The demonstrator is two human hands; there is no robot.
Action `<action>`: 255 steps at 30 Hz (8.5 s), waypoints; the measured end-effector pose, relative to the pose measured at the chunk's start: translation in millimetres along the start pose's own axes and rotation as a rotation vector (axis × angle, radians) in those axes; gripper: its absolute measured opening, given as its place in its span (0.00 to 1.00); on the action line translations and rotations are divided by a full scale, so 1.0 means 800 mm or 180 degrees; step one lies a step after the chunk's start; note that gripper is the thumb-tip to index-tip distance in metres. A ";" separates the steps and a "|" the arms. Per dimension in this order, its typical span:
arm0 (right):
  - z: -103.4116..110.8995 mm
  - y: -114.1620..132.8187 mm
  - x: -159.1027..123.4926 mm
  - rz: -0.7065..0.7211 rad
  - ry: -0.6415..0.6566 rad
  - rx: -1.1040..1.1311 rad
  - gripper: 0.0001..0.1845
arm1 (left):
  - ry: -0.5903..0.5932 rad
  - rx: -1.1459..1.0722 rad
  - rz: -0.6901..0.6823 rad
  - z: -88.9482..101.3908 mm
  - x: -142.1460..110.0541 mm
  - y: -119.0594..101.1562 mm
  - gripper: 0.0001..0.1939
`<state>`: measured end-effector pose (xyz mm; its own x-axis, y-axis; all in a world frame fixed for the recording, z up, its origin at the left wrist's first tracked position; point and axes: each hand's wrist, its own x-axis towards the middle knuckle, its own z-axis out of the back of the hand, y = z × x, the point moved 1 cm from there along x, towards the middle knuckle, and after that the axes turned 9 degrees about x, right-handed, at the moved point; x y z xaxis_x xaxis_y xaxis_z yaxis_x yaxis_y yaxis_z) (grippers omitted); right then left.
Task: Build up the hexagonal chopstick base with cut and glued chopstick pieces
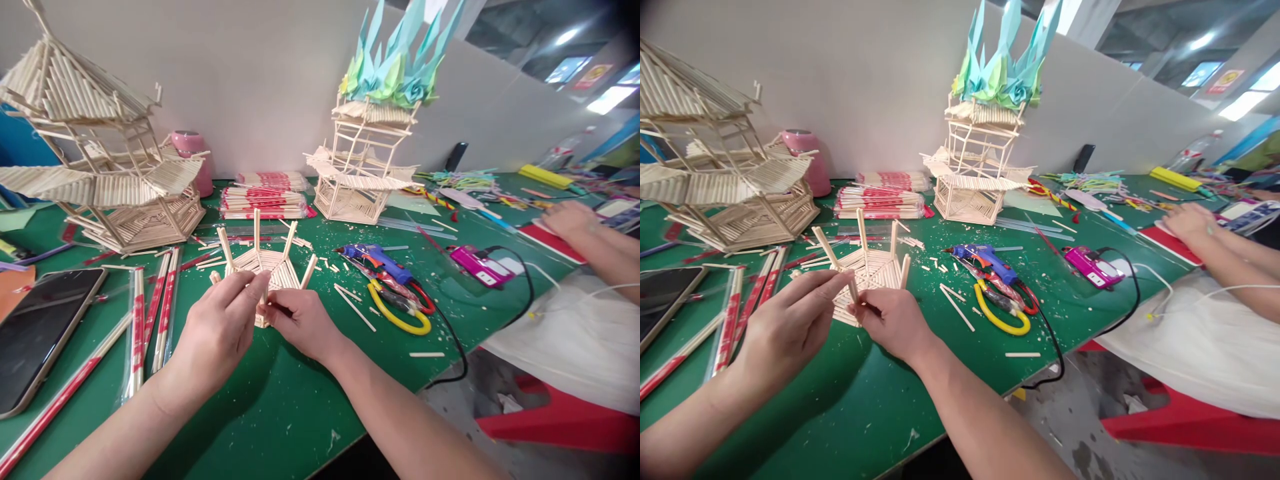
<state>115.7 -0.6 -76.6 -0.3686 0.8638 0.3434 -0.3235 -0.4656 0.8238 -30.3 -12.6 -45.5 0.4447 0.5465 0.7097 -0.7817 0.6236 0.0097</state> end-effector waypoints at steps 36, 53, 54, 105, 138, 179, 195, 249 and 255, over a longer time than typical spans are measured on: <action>0.000 0.006 0.001 -0.0182 0.0096 -0.0081 0.13 | 0.0540 -0.0432 -0.0914 -0.004 -0.019 -0.046 0.17; -0.003 0.005 0.001 -0.0139 0.0051 -0.0184 0.14 | 0.0079 -0.0536 -0.0460 0.012 -0.007 -0.046 0.13; -0.004 0.004 0.001 -0.0126 0.0040 -0.0197 0.14 | 0.0063 -0.0513 -0.0376 0.013 -0.011 -0.045 0.11; -0.001 0.001 0.000 0.0001 0.0078 -0.0160 0.12 | 0.0979 -0.0570 0.2004 -0.011 -0.038 0.041 0.09; -0.007 -0.004 -0.002 0.0115 -0.0031 -0.0260 0.12 | -0.0001 -0.0688 -0.0022 0.026 0.010 -0.032 0.09; -0.003 0.002 -0.001 0.0072 -0.0026 -0.0109 0.15 | 0.0226 -0.1163 0.0837 -0.016 -0.021 -0.006 0.24; -0.003 0.003 -0.001 0.0054 -0.0012 -0.0181 0.16 | 0.0270 -0.1384 0.0951 -0.013 -0.021 -0.007 0.25; -0.005 0.003 0.001 0.0173 -0.0061 -0.0115 0.16 | 0.0379 -0.1321 0.0906 -0.022 -0.029 -0.005 0.26; -0.005 0.001 -0.001 0.0140 -0.0030 -0.0102 0.16 | 0.0293 -0.1307 0.0876 -0.020 -0.026 -0.005 0.25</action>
<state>112.3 -2.5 -78.0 -0.3748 0.8441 0.3835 -0.3351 -0.5090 0.7929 -29.6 -17.6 -71.3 0.2975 0.7571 0.5816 -0.6470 0.6078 -0.4603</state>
